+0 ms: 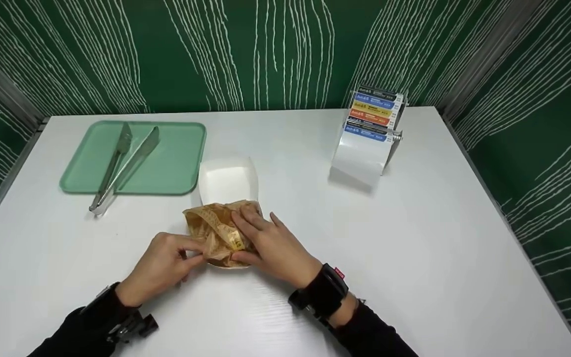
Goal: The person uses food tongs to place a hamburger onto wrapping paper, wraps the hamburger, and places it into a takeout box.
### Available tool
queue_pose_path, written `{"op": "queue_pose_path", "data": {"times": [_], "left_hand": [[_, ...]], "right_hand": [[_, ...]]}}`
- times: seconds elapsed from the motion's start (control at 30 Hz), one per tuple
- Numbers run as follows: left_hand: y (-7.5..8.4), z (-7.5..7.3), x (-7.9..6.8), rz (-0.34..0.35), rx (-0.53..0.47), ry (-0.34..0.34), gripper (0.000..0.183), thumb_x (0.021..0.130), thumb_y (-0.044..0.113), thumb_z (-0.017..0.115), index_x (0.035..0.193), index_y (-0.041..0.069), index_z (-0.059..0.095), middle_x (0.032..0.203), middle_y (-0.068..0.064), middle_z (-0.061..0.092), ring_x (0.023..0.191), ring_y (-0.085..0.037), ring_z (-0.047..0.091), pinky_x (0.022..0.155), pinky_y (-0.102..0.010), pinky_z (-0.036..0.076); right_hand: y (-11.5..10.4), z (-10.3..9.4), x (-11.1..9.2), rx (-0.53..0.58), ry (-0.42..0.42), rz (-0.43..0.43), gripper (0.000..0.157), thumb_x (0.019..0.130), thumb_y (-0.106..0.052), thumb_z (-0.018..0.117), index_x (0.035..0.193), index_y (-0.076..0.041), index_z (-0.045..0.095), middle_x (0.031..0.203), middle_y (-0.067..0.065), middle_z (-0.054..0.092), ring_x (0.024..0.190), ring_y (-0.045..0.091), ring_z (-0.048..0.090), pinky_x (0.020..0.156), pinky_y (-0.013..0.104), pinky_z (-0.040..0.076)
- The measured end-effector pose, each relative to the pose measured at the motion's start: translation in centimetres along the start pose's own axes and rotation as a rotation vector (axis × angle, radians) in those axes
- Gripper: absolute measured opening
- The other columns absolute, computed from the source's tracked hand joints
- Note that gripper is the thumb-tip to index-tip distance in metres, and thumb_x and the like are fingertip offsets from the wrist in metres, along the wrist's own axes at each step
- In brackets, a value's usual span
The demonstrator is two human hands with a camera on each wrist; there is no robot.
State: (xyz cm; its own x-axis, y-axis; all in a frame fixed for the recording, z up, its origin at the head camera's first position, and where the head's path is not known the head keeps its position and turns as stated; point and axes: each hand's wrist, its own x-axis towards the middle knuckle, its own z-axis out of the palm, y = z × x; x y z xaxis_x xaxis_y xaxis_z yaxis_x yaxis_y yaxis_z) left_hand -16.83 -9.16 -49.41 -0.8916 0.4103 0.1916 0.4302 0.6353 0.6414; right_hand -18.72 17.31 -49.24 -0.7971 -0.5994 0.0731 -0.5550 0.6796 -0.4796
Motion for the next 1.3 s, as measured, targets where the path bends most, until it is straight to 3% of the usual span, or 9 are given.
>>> {"op": "queue_pose_path", "data": {"times": [0.1,0.23,0.5,0.63,0.87,0.97,1.07,1.17,1.3], "left_hand": [[0.1,-0.3,0.3,-0.056,0.024,-0.052,0.013,0.086,0.009,0.086,0.098,0.015,0.087,0.105,-0.007,0.084,0.071,-0.021,0.073,0.069,-0.032,0.058],[0.5,-0.8,0.7,-0.102,0.059,-0.101,0.010,0.085,0.011,0.086,0.094,0.016,0.087,0.098,-0.007,0.084,0.080,-0.023,0.074,0.079,-0.042,0.059],[1.2,-1.1,1.7,-0.032,0.136,-0.132,0.013,0.081,0.002,0.082,0.082,0.014,0.086,0.088,-0.005,0.083,0.075,-0.022,0.070,0.068,-0.038,0.058],[1.1,-1.3,1.9,0.000,0.162,-0.154,0.012,0.081,0.001,0.082,0.085,0.012,0.086,0.091,-0.006,0.081,0.078,-0.023,0.070,0.071,-0.040,0.060],[0.6,-1.9,1.6,-0.025,0.104,-0.236,0.012,0.090,0.010,0.080,0.096,0.017,0.088,0.096,-0.005,0.081,0.085,-0.023,0.068,0.081,-0.044,0.055],[0.7,-2.5,1.3,-0.056,0.054,-0.317,0.015,0.097,0.019,0.076,0.108,0.022,0.087,0.091,0.000,0.081,0.071,-0.016,0.061,0.071,-0.035,0.050],[1.0,-3.2,0.7,-0.093,-0.021,-0.372,0.021,0.099,0.026,0.076,0.116,0.017,0.084,0.084,0.001,0.081,0.053,-0.009,0.054,0.055,-0.028,0.044],[1.3,-3.1,0.3,-0.086,-0.031,-0.307,0.024,0.097,0.031,0.080,0.113,0.014,0.084,0.081,-0.001,0.082,0.049,-0.009,0.059,0.053,-0.029,0.047],[1.3,-2.1,0.4,-0.057,0.057,-0.137,0.012,0.093,0.027,0.085,0.096,0.016,0.087,0.080,0.000,0.081,0.065,-0.011,0.069,0.070,-0.032,0.056]], "right_hand": [[0.0,-0.1,0.1,0.010,-0.002,0.008,0.086,0.099,-0.049,0.073,0.166,-0.009,0.037,0.172,0.017,0.032,0.158,0.036,0.038,0.129,0.065,0.025],[0.1,-0.2,0.3,0.014,0.013,0.025,0.087,0.097,-0.051,0.075,0.165,-0.010,0.040,0.169,0.019,0.038,0.153,0.039,0.046,0.130,0.065,0.026],[-0.5,0.6,0.6,-0.038,0.160,0.022,0.081,0.100,-0.057,0.069,0.156,-0.002,0.052,0.156,0.026,0.054,0.136,0.041,0.064,0.124,0.069,0.035],[-1.1,1.0,0.7,-0.054,0.208,0.060,0.085,0.095,-0.062,0.072,0.153,-0.003,0.055,0.151,0.022,0.061,0.128,0.040,0.070,0.123,0.070,0.035],[-1.4,1.3,0.7,-0.053,0.211,0.083,0.090,0.087,-0.059,0.083,0.152,-0.006,0.051,0.150,0.010,0.066,0.126,0.036,0.072,0.123,0.071,0.034],[-1.5,1.4,0.7,-0.069,0.216,0.080,0.089,0.086,-0.058,0.085,0.150,-0.008,0.050,0.149,0.009,0.067,0.124,0.035,0.073,0.122,0.072,0.035],[-1.6,1.5,0.7,-0.079,0.223,0.071,0.089,0.084,-0.057,0.087,0.149,-0.008,0.050,0.148,0.011,0.068,0.120,0.035,0.075,0.121,0.073,0.036],[-1.7,1.6,0.7,-0.090,0.233,0.064,0.088,0.083,-0.055,0.089,0.147,-0.007,0.050,0.147,0.012,0.068,0.117,0.036,0.076,0.121,0.073,0.036],[-1.8,1.6,0.7,-0.101,0.239,0.069,0.089,0.081,-0.055,0.090,0.146,-0.008,0.050,0.147,0.011,0.069,0.116,0.035,0.077,0.122,0.072,0.035]]}}
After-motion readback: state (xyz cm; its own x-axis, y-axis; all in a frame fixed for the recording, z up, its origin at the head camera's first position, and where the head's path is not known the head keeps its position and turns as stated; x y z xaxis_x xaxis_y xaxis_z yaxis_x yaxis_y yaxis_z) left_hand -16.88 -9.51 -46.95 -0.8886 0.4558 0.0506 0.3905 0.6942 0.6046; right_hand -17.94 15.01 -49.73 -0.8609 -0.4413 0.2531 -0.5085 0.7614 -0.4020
